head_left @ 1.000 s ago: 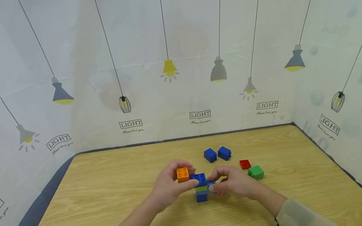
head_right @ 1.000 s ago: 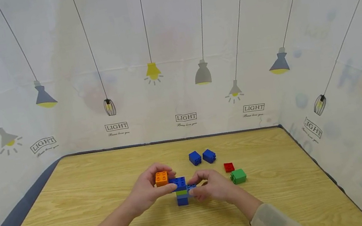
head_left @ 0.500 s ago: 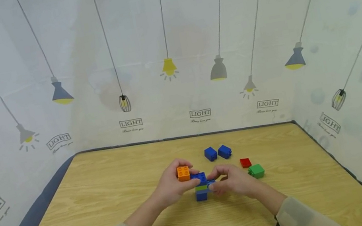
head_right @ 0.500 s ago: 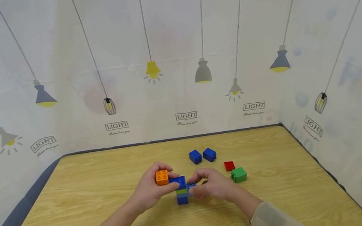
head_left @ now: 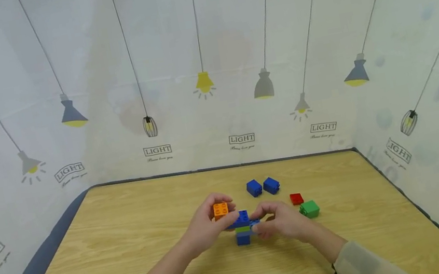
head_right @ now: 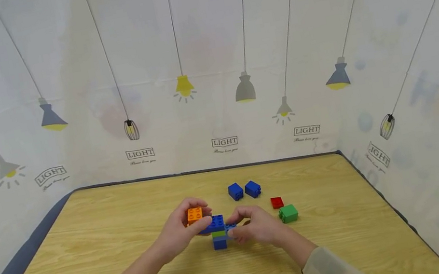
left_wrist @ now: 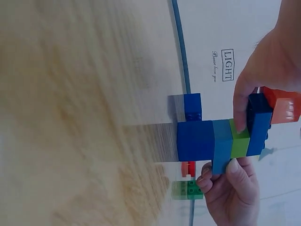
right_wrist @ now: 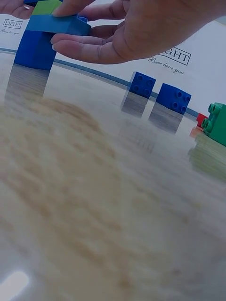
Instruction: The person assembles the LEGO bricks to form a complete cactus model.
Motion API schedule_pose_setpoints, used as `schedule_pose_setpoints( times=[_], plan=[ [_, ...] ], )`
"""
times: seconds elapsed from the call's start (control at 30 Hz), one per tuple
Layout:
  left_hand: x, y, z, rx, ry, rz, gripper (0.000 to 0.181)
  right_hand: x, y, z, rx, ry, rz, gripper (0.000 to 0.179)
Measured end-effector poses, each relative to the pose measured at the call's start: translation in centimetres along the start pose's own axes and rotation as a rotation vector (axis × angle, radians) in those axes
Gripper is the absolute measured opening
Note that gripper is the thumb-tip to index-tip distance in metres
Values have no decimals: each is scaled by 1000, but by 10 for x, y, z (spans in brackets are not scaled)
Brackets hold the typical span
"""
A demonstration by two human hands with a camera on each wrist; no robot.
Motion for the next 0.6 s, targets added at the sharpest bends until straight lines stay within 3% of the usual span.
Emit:
schedule_pose_setpoints(
  times=[0.1,0.23,0.6],
  plan=[
    [5,1,5,62,52,-6,34,0,1,0,-5,2,4,27],
    [10,3,10,73,121,-17,24,0,0,0,-7,-5,3,27],
    [13,6,12,90,116,-49,22,0,0,0,-7,-1,-8,26]
  ],
)
Point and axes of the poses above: each hand's wrist, its own x-axis away from the middle knuckle, its own z-axis out of the back of the hand, y = z × x, the point moved 4 cm from there along -x, towards the middle knuckle, and after that the axes turned 4 degrees about z, right-handed, at the moved point
